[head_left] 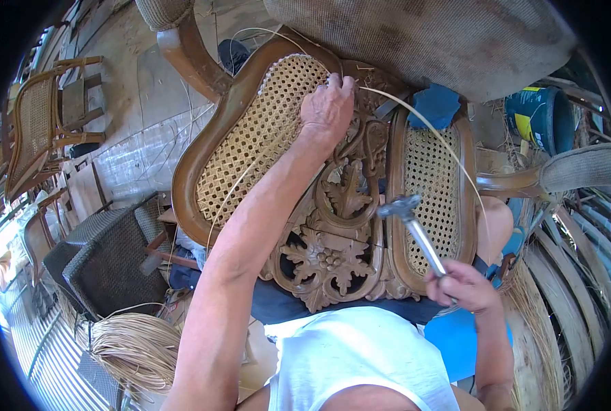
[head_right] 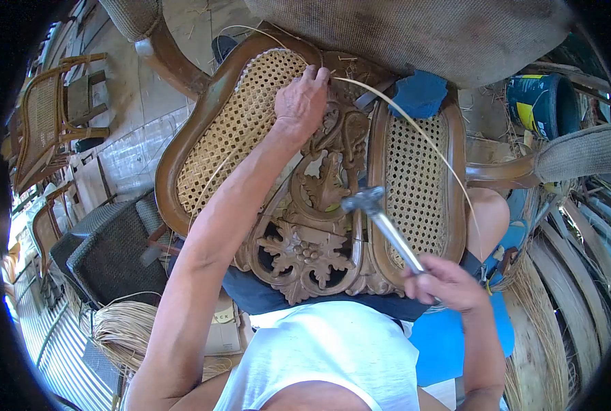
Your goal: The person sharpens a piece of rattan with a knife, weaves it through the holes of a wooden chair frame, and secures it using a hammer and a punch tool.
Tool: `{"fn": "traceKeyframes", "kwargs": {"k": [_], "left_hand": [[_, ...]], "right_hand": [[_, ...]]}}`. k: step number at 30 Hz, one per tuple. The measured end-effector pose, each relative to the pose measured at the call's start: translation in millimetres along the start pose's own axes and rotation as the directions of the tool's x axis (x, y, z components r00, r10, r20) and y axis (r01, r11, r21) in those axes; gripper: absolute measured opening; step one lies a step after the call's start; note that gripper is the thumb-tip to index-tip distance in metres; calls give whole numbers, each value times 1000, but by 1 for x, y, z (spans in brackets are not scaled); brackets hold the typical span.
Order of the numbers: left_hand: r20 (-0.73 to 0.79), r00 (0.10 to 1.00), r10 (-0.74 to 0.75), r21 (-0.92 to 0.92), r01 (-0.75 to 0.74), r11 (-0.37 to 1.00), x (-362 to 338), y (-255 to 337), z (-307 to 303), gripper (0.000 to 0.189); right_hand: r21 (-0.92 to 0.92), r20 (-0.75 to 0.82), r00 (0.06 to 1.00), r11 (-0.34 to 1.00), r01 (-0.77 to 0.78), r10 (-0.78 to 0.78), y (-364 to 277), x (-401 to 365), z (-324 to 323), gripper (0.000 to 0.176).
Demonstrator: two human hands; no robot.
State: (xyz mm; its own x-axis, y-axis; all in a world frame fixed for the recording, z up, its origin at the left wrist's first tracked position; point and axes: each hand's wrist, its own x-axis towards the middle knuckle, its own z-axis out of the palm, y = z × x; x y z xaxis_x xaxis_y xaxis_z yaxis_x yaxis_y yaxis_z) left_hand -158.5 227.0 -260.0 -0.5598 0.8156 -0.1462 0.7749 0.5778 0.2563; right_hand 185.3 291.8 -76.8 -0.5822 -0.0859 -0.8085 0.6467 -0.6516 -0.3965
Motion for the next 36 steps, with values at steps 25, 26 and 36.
{"fn": "traceKeyframes", "kwargs": {"k": [25, 26, 36], "left_hand": [[-145, 937, -319, -254, 277, 927, 60, -68, -57, 32], [-116, 963, -245, -190, 221, 957, 70, -72, -63, 33], [236, 967, 100, -53, -90, 994, 117, -85, -53, 33]], "right_hand": [[-920, -163, 837, 386, 61, -523, -13, 34, 30, 37], [-894, -103, 784, 403, 197, -612, -23, 34, 37, 35], [-906, 64, 205, 29, 422, -977, -99, 246, 41, 28]]}}
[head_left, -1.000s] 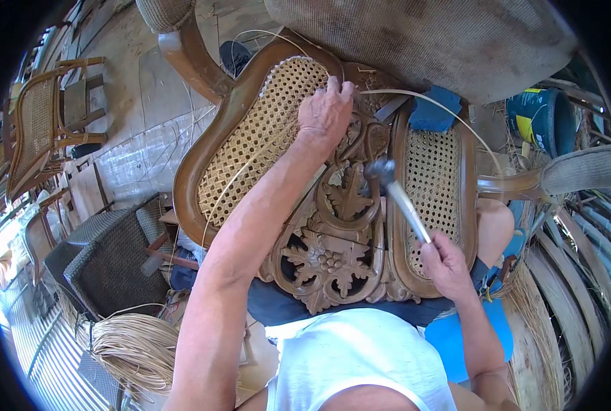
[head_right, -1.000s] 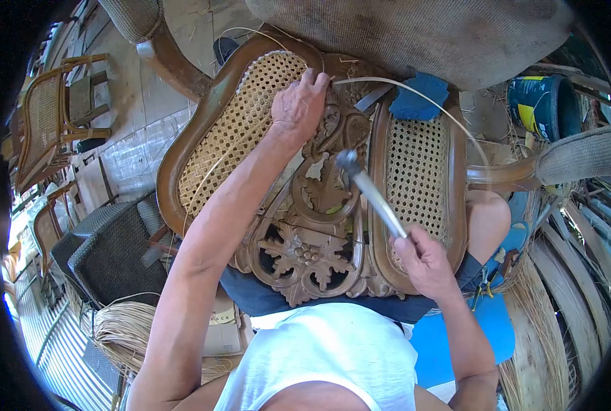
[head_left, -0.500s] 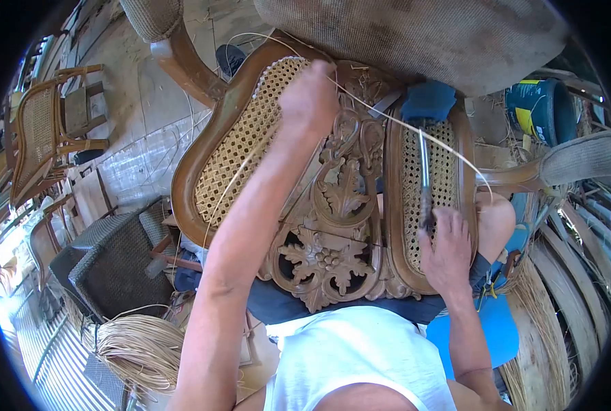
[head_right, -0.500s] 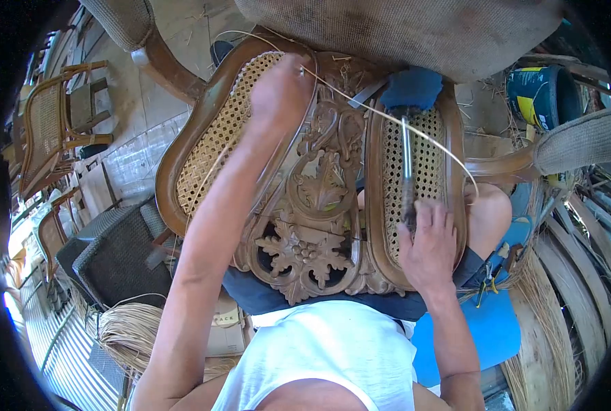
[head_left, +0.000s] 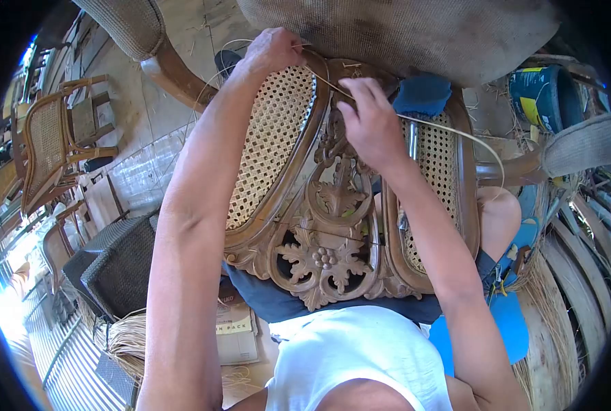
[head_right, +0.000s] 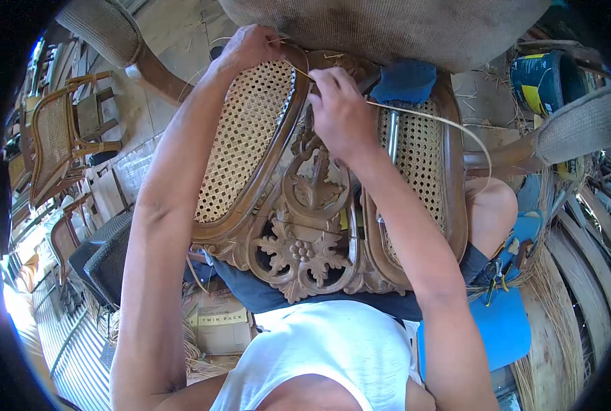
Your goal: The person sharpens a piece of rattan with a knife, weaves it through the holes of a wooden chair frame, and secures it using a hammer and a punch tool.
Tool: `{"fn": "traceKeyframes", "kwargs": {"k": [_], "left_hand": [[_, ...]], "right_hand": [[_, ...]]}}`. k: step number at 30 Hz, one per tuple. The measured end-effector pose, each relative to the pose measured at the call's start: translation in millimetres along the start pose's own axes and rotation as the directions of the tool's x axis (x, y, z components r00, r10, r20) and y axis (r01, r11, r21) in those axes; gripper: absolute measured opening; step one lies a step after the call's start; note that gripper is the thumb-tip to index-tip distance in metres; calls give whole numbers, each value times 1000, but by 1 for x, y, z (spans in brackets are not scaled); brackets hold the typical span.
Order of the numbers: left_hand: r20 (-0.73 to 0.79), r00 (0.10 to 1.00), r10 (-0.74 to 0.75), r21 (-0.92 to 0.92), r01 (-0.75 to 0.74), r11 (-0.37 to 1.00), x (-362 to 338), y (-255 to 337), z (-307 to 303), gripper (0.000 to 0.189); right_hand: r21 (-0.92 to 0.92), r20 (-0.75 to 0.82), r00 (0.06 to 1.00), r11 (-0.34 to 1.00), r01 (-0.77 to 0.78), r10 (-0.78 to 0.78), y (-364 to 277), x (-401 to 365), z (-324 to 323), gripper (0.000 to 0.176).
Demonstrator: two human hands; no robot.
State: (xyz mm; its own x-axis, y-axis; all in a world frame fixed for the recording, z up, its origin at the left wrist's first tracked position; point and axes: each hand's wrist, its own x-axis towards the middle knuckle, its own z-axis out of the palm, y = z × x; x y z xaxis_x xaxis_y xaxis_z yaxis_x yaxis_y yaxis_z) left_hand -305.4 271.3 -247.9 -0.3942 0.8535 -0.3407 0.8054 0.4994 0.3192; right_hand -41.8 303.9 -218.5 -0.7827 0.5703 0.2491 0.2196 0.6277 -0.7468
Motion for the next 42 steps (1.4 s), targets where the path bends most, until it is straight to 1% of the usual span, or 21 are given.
{"fn": "traceKeyframes", "kwargs": {"k": [1, 3, 4, 6, 10, 12, 13, 15, 19, 22, 25, 27, 31, 33, 34, 36, 37, 39, 40, 41, 42], "left_hand": [[-1, 1000, -3, -1, 3, 1000, 1, -1, 1, 33], [-34, 996, 85, -64, -87, 994, 2, -1, 3, 36], [-31, 996, 81, -68, -83, 994, 2, 0, 5, 36], [59, 997, 57, -45, -54, 998, 2, 2, 9, 36], [112, 993, 21, -12, -20, 1000, 6, -4, 19, 38], [84, 994, 68, 45, -72, 996, 13, -10, 24, 36], [81, 994, 69, 43, -72, 996, 17, -9, 22, 36], [248, 966, 73, -14, -72, 997, 22, -10, 18, 35], [289, 957, -15, -33, 26, 999, 17, -1, 12, 33], [251, 968, -4, -12, 7, 1000, 13, 3, 9, 33], [236, 969, -72, 25, 68, 997, 11, 7, 8, 33], [300, 948, -107, -97, 142, 985, 18, 2, 12, 33], [353, 928, -119, -92, 161, 983, 33, -7, 25, 32], [310, 925, -220, 33, 221, 975, 34, 1, 23, 28], [311, 925, -219, 34, 219, 975, 36, 2, 25, 28], [330, 890, -316, 127, 290, 948, 40, 5, 24, 29], [328, 893, -309, 129, 281, 951, 40, -3, 27, 29], [278, 957, -82, 161, 38, 986, 40, -23, 34, 37], [220, 969, -109, 261, 49, 964, 23, 1, 19, 41], [167, 978, -127, 146, 103, 984, 17, -5, 27, 41], [178, 976, -130, 77, 117, 990, 17, -8, 34, 43]], "right_hand": [[1, 3, 1000, 1000, 2, -2, 16, 8, 20, 28], [-189, 107, 984, 975, -120, 142, 39, 20, 49, 30], [-189, 112, 983, 975, -121, 144, 41, 25, 55, 30], [-310, 170, 958, 935, -172, 232, 45, 30, 63, 32], [-309, 253, 913, 921, -238, 321, 44, 37, 66, 31], [-339, 275, 884, 899, -278, 377, 42, 38, 63, 30], [-342, 274, 885, 898, -276, 376, 42, 38, 62, 30], [-282, 253, 914, 928, -245, 318, 40, 36, 60, 28], [-194, 216, 938, 953, -231, 271, 42, 29, 61, 29], [-176, 270, 928, 961, -215, 257, 34, 31, 54, 29], [-241, 335, 900, 949, -202, 277, 31, 33, 51, 25], [-222, 322, 900, 948, -230, 294, 31, 31, 52, 20], [-213, 336, 873, 932, -294, 353, 18, 34, 56, 17], [-245, 209, 902, 913, -325, 377, 10, 34, 63, 15], [-245, 208, 902, 913, -326, 378, 7, 33, 61, 15], [-161, 145, 896, 904, -397, 419, 1, 35, 54, 16], [-163, 136, 896, 902, -400, 422, 4, 32, 57, 16], [-23, 182, 950, 967, -255, 255, 14, 17, 62, 15], [-130, 310, 879, 932, -339, 363, 2, 16, 52, 14], [-130, 245, 884, 917, -376, 398, -9, 8, 45, 18], [-117, 217, 904, 930, -350, 368, -18, 3, 33, 18]]}}
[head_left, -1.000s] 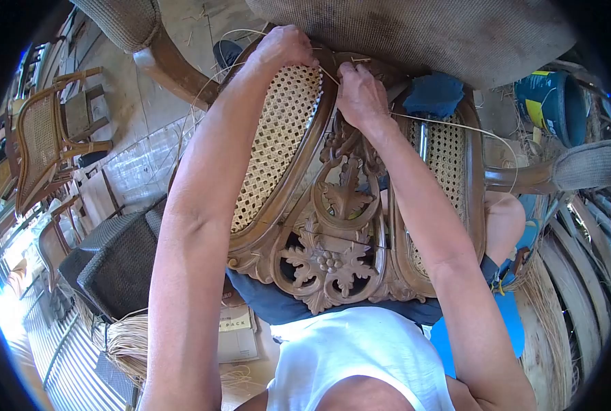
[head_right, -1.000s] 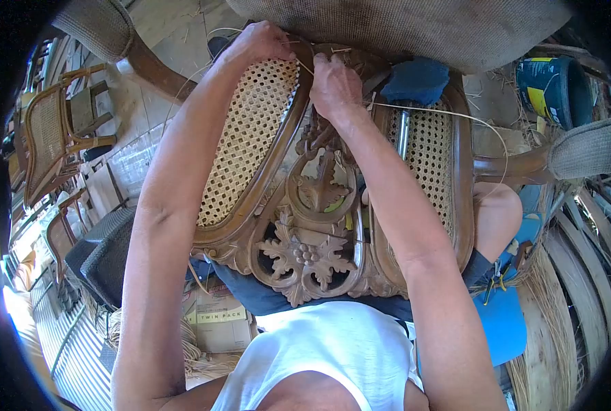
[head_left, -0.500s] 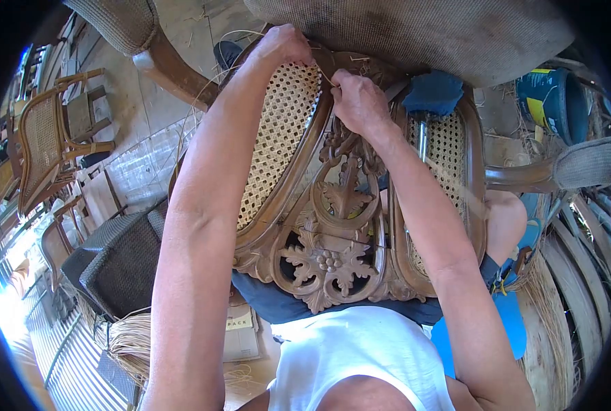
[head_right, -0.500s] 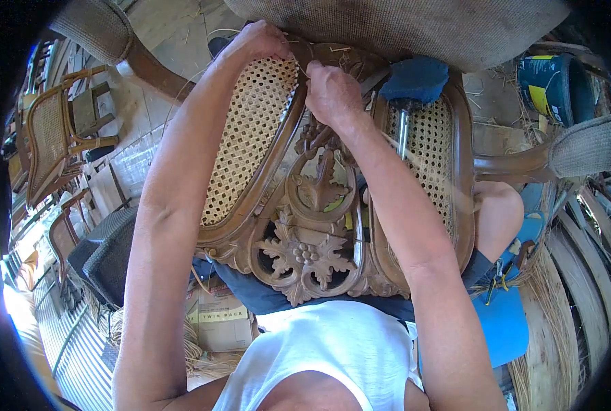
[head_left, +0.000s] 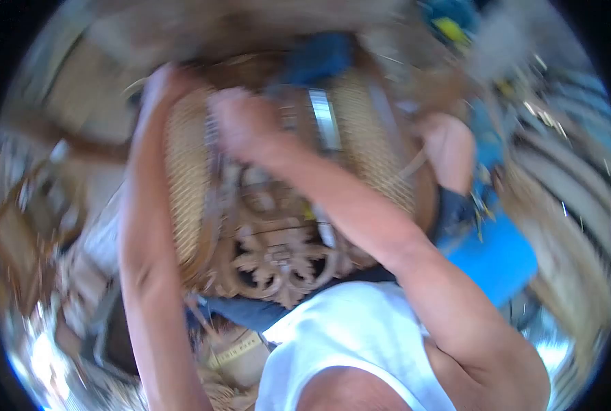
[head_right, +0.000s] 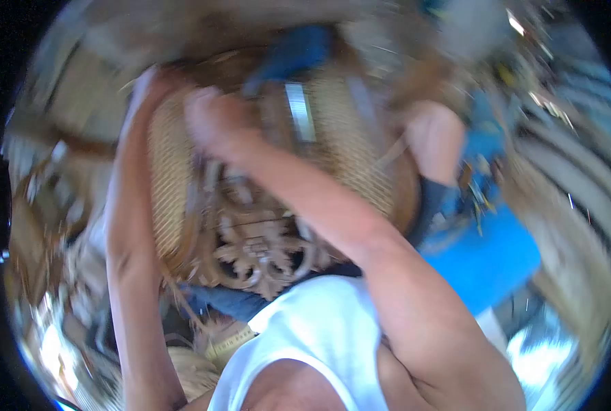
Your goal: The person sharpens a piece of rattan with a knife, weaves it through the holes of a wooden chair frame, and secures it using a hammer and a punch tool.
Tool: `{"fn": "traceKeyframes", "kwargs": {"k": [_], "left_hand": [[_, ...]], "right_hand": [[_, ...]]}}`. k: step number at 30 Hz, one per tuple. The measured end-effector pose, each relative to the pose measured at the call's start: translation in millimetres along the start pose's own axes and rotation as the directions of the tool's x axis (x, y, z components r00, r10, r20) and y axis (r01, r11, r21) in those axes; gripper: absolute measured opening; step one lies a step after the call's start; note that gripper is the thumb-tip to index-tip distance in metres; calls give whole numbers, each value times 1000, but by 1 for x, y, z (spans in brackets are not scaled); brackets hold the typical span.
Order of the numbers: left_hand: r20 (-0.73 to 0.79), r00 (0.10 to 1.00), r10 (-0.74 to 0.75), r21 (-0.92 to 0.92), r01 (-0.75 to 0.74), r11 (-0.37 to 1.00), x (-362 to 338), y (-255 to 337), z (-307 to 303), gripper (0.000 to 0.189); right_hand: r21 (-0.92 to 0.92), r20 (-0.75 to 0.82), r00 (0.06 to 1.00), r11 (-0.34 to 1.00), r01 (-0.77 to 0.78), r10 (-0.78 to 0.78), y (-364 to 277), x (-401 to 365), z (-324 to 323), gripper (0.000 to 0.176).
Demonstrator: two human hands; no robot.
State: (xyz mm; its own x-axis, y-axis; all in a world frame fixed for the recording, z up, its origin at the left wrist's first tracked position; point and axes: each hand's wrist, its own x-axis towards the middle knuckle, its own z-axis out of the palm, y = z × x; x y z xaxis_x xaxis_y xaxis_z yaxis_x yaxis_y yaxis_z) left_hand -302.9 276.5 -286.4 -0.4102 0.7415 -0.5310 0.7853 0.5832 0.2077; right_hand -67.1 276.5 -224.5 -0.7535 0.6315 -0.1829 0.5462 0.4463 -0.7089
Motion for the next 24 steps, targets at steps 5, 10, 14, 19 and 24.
{"fn": "traceKeyframes", "kwargs": {"k": [5, 10, 14, 19, 24], "left_hand": [[-401, 882, 246, -35, -283, 958, -63, 16, 32, 50], [-521, 811, 266, 130, -233, 964, -99, 52, 46, 21], [-464, 720, 515, 168, -500, 850, -108, 53, 39, 19], [-385, 822, 420, -305, -542, 783, -154, 67, 37, 19], [-296, 935, 197, -381, -305, 873, -235, 103, 26, 21]], "right_hand": [[-33, -103, 980, 985, 169, -171, -23, -50, -55, 21], [234, -83, 955, 926, 298, -286, -16, -131, -129, 29], [598, -101, 995, 798, 78, -21, 47, -220, -231, 35], [357, -518, 537, 739, -571, 666, 317, -367, -288, 37], [140, -204, 466, 496, -857, 861, 452, -490, -202, 30]]}}
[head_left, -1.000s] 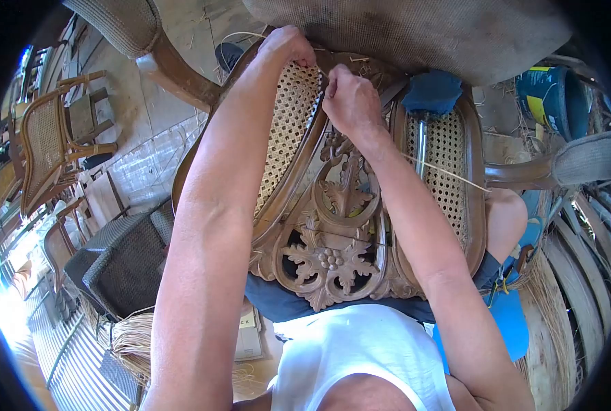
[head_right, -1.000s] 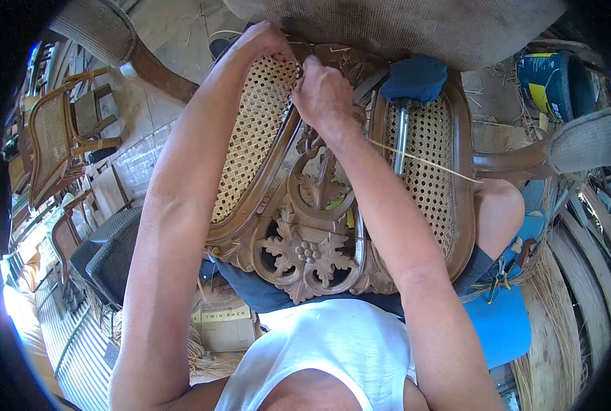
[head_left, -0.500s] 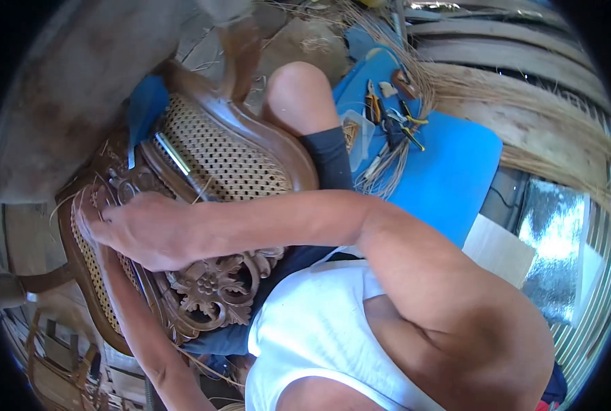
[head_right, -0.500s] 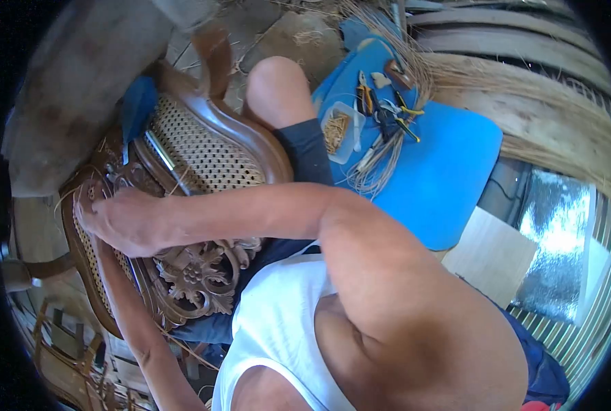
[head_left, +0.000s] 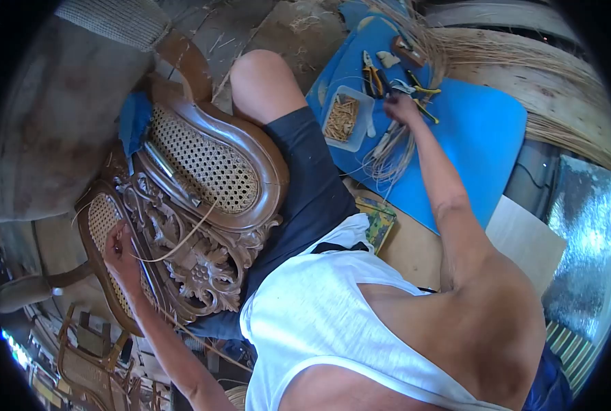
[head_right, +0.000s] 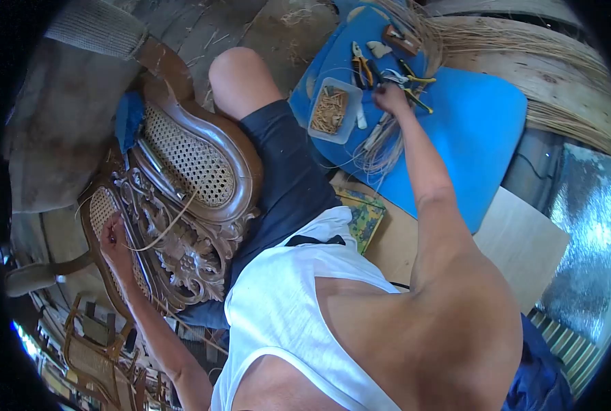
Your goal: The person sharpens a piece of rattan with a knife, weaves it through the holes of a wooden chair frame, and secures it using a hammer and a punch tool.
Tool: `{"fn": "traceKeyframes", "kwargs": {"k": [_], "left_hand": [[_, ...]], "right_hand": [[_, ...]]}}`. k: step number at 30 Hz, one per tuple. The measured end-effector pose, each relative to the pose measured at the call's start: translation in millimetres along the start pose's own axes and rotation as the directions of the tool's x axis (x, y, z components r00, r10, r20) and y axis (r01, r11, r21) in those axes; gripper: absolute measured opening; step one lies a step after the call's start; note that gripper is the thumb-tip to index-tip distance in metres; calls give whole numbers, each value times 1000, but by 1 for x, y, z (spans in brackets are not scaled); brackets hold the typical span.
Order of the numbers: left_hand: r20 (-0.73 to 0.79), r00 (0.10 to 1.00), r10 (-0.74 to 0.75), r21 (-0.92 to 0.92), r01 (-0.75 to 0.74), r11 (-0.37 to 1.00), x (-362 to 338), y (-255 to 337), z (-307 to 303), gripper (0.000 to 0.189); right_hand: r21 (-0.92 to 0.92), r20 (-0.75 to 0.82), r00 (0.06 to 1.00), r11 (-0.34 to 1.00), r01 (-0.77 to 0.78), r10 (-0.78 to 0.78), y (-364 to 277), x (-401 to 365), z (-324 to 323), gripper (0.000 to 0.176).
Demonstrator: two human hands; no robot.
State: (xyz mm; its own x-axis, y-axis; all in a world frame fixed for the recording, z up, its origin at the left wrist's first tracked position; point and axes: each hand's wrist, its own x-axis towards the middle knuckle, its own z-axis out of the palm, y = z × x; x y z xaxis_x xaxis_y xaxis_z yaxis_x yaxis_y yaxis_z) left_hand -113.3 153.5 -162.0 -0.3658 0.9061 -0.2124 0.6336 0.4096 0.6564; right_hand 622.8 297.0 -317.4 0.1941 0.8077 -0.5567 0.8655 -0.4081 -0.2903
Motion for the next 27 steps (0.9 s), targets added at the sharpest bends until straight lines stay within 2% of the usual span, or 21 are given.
{"fn": "traceKeyframes", "kwargs": {"k": [1, 2, 3, 5, 6, 7, 8, 9, 10, 11, 13, 15, 16, 18, 19, 21, 22, 24, 25, 27], "left_hand": [[-41, 999, -6, -31, 4, 1000, -9, 4, -4, 21], [-65, 997, -32, -161, 22, 987, -15, -11, -6, 20], [-94, 995, -44, -138, 31, 990, -22, -14, -9, 20], [-110, 980, -164, -193, 141, 971, -35, -13, -16, 18], [-118, 979, -169, -106, 157, 982, -44, 2, -20, 17], [-141, 973, -185, -19, 184, 983, -47, 17, -22, 17], [-221, 967, -124, 78, 144, 987, -52, 2, -21, 17], [-212, 967, -142, 54, 157, 986, -54, 15, -26, 19], [-213, 969, -129, 9, 134, 991, -54, 9, -26, 22], [-154, 978, -137, 57, 147, 987, -53, 10, -30, 34], [-146, 989, 4, 20, -1, 1000, -50, 8, -25, 58], [-185, 982, -45, 71, 59, 996, -48, 20, -24, 76], [-203, 977, -63, 86, 82, 993, -47, 24, -26, 82], [-181, 972, -149, 213, 186, 959, -48, 24, -27, 85], [-191, 969, -159, 208, 198, 958, -47, 18, -26, 85], [-286, 858, -426, 239, 495, 836, -44, -1, -19, 66], [-290, 854, -431, 241, 501, 831, -40, -14, -17, 66], [-318, 832, -455, 77, 501, 862, -34, -33, -12, 47], [-316, 833, -454, 77, 500, 863, -30, -27, -14, 47], [-154, 749, -644, -260, 598, 758, -16, -7, -16, 34]], "right_hand": [[82, 57, 998, 997, -8, 4, 12, 1, 22, 33], [-1, -113, 992, 998, 58, -58, 18, -1, 44, 35], [-87, -272, 953, 989, 116, -136, 17, -3, 62, 37], [-119, -278, 960, 990, -82, 47, 3, -2, 73, 39], [-128, -345, 933, 981, -149, 97, 6, 4, 85, 40], [-54, -403, 914, 995, -80, 52, 12, 10, 94, 44], [-19, -412, 911, 999, -26, 16, 13, 13, 95, 48], [-103, -428, 902, 995, 5, -49, 18, 17, 98, 53], [6, -332, 943, 999, -31, 31, 10, 16, 89, 55], [3, -275, 955, 994, -112, 109, -17, 6, 75, 57], [-121, -319, 943, 991, 60, -96, -12, 18, 75, 55], [-110, -200, 977, 992, 58, -80, 21, 46, 76, 52], [-114, -193, 976, 990, 83, -104, 18, 43, 74, 52], [-122, -159, 983, 990, 74, -93, 7, 31, 68, 51], [-129, -155, 982, 988, 87, -107, -3, 21, 72, 51], [-152, -282, 958, 988, 10, -53, -17, 6, 83, 51], [-195, -282, 956, 981, 22, -77, -17, 6, 87, 50], [-242, -241, 966, 970, 34, -94, -29, -6, 80, 49], [-285, -213, 971, 957, 49, -113, -38, -12, 75, 49], [-223, -181, 976, 972, 80, -122, -40, -7, 73, 47]]}}
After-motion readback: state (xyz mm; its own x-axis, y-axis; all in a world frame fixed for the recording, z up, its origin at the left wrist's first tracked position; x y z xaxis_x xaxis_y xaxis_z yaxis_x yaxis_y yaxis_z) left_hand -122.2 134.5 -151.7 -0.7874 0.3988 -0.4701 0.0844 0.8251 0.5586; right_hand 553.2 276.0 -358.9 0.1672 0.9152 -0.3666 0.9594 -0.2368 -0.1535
